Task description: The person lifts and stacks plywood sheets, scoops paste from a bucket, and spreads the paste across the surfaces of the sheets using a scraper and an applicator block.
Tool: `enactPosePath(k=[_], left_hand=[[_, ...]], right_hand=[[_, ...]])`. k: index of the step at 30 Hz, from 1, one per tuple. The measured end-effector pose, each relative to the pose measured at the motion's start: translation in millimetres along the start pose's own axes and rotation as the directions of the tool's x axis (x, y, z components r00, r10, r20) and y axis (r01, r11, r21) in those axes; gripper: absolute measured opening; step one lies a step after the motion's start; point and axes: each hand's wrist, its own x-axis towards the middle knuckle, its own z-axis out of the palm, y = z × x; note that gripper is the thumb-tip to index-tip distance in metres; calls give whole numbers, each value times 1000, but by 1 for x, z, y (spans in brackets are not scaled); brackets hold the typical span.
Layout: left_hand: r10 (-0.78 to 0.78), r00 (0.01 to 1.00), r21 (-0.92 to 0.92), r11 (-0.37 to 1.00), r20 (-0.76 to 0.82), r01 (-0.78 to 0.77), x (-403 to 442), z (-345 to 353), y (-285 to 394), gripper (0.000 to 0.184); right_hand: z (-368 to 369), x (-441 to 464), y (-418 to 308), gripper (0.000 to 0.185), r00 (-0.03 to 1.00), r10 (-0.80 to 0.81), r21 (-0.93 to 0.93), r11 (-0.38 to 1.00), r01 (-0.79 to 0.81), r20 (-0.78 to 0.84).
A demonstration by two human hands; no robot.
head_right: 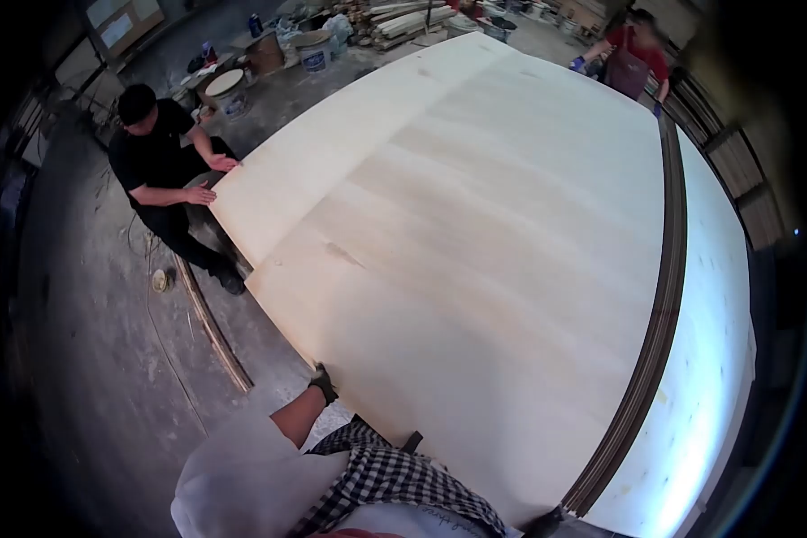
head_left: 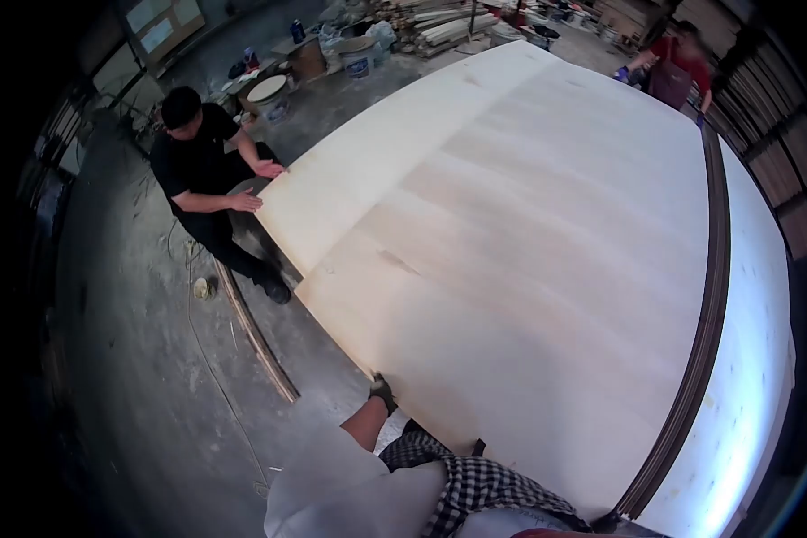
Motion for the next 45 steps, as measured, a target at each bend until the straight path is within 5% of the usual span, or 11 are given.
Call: enactPosePath(k=[3,4,8,13,19,20,29,32,36,44,45], left_hand=[[-73,997,9,997,-11,73,-48,43,21,61],[-86,994,41,995,-61,89,-90,75,35,59],[-94,994,225,971,56,79,-111,91,53,57],[-46,986,376,927,161,-18,-153,119,64,55],[100,944,577,770,314,-273,-233,187,82,51],[136,929,594,735,343,-327,-255,195,87,51],[625,534,494,258,570,-830,-504,265,41,47],[743,273,446,-38,611,-894,-605,303,-41,45],[754,-48,438,-431,655,-789,-718,363,-82,43],[502,-255,249,-732,827,-634,-804,467,-209,42],[348,-270,62,-706,898,-706,-807,488,-229,44]], right_hand=[[10,15,39,45,990,-139,-11,990,139,-37],[-28,-16,-10,45,972,-233,-234,947,222,-20],[-19,-24,-36,44,988,153,447,884,-136,-2],[-5,1,-37,48,968,248,269,930,-248,34],[-16,7,-60,42,936,254,734,582,-349,244],[-16,-1,-63,43,948,275,626,714,-313,160],[147,-16,-71,47,879,212,700,538,-470,427],[313,-10,-62,50,864,-397,284,906,315,310],[199,-12,-103,50,724,-33,609,567,-554,689],[57,30,-129,52,528,-24,529,69,-846,849],[78,39,-131,56,615,-149,632,228,-741,775]])
